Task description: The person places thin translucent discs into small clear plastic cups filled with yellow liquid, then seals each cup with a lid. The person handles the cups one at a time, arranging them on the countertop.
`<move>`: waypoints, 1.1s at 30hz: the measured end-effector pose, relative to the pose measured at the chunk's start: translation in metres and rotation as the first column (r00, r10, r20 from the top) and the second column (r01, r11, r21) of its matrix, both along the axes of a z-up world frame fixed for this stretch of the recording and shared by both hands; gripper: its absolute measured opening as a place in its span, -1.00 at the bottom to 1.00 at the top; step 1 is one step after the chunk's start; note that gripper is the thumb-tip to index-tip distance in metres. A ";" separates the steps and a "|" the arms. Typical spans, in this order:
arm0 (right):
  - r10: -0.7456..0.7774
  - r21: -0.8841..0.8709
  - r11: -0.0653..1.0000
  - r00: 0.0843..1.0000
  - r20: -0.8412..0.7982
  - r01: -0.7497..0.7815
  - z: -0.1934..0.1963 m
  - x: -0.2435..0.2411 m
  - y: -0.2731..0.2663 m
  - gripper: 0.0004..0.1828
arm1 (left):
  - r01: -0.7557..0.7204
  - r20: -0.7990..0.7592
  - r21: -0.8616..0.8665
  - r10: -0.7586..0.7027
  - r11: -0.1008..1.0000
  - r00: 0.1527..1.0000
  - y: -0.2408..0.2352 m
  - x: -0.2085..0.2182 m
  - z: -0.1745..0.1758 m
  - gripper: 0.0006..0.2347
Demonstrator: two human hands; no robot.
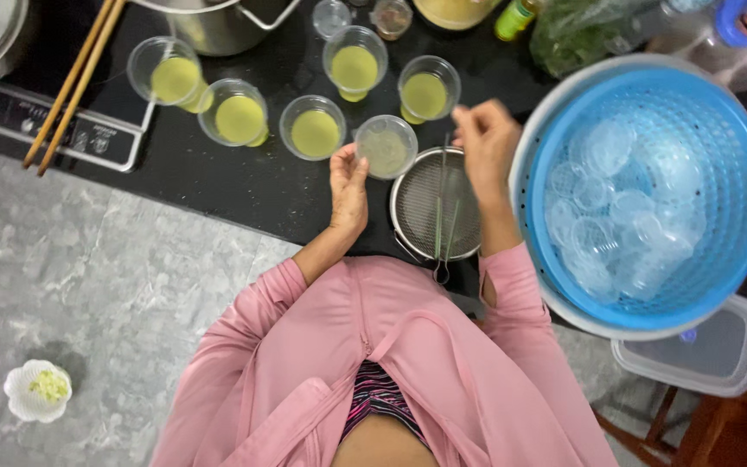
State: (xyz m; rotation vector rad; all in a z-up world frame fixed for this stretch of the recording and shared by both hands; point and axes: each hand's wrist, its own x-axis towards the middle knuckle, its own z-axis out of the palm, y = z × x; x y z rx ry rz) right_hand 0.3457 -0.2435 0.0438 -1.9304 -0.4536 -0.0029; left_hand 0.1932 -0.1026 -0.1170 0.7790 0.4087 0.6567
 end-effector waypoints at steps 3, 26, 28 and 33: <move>-0.155 -0.143 0.969 0.946 0.285 0.202 0.023 0.023 -0.009 -0.77 | 0.007 0.006 0.022 -0.008 1.000 1.000 -0.001 -0.001 -0.006 -0.71; -0.178 -0.204 0.963 0.984 0.015 0.177 0.013 0.048 -0.212 -0.85 | 0.313 -0.228 -0.115 -0.332 0.943 0.915 -0.003 -0.069 0.025 -0.70; -0.060 -0.257 0.963 0.996 0.072 0.077 -0.011 0.049 -0.208 -0.81 | 0.335 -0.233 -0.104 -0.350 0.936 0.907 -0.003 -0.068 0.030 -0.73; 0.013 -0.465 0.884 0.989 0.149 0.058 -0.039 0.049 -0.185 -0.68 | 0.355 -0.263 -0.072 -0.361 0.932 0.895 -0.005 -0.066 0.043 -0.75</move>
